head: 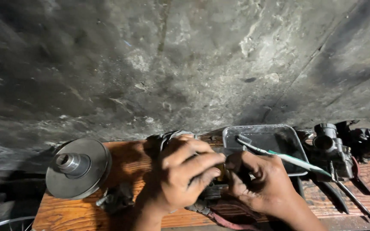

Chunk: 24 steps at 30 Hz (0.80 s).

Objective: The person cleans a yellow mechanical component using a toothbrush and a rag. They scrub the component, wipe it with the rag, and then handle a silver metal part, wiping it as well. The task involves cleaning and handling various mechanical parts on a wooden workbench.

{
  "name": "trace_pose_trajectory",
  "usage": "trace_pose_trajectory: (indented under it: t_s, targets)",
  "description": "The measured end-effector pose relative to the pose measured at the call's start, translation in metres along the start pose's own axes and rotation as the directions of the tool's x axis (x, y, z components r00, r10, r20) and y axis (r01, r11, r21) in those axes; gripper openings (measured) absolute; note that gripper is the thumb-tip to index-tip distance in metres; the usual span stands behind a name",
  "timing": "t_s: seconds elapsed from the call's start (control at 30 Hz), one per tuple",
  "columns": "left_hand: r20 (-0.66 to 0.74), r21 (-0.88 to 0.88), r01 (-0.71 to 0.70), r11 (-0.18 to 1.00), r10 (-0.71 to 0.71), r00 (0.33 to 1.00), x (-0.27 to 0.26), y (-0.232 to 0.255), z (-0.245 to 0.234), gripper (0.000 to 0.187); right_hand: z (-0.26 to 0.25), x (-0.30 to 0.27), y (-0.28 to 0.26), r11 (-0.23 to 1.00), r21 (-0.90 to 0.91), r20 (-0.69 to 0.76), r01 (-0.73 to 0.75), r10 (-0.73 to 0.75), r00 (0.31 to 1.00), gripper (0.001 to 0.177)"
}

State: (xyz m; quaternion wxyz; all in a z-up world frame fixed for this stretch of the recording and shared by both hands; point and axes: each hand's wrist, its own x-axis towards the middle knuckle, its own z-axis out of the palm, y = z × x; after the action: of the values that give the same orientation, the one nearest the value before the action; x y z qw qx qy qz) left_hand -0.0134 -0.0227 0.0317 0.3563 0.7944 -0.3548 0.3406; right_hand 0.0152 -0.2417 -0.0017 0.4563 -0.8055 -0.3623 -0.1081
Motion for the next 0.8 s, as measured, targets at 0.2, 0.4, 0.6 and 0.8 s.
trace_pose_trajectory:
  t_s: [0.2,0.4,0.6,0.8]
  targets:
    - [-0.04,-0.055,-0.069,0.996,0.067,0.997,-0.005,-0.006,0.007,0.017,0.004,0.004,-0.007,0.986,0.078,-0.007,-0.147,0.148,0.989,0.012]
    - [-0.049,-0.057,-0.024,0.998,0.021,0.999,-0.01,-0.008,0.007,0.013,0.005,0.001,-0.004,0.926,0.292,0.053,-0.238,0.232,0.971,0.014]
    - [-0.113,-0.058,0.011,0.998,-0.017,0.993,-0.007,-0.002,0.0,0.016,0.002,0.005,-0.022,0.892,0.406,0.011,-0.2,0.215,0.977,0.02]
    - [-0.157,-0.08,0.059,0.995,-0.071,0.985,-0.011,-0.002,0.004,0.018,0.005,0.004,-0.022,0.883,0.445,-0.007,-0.146,0.166,0.986,0.018]
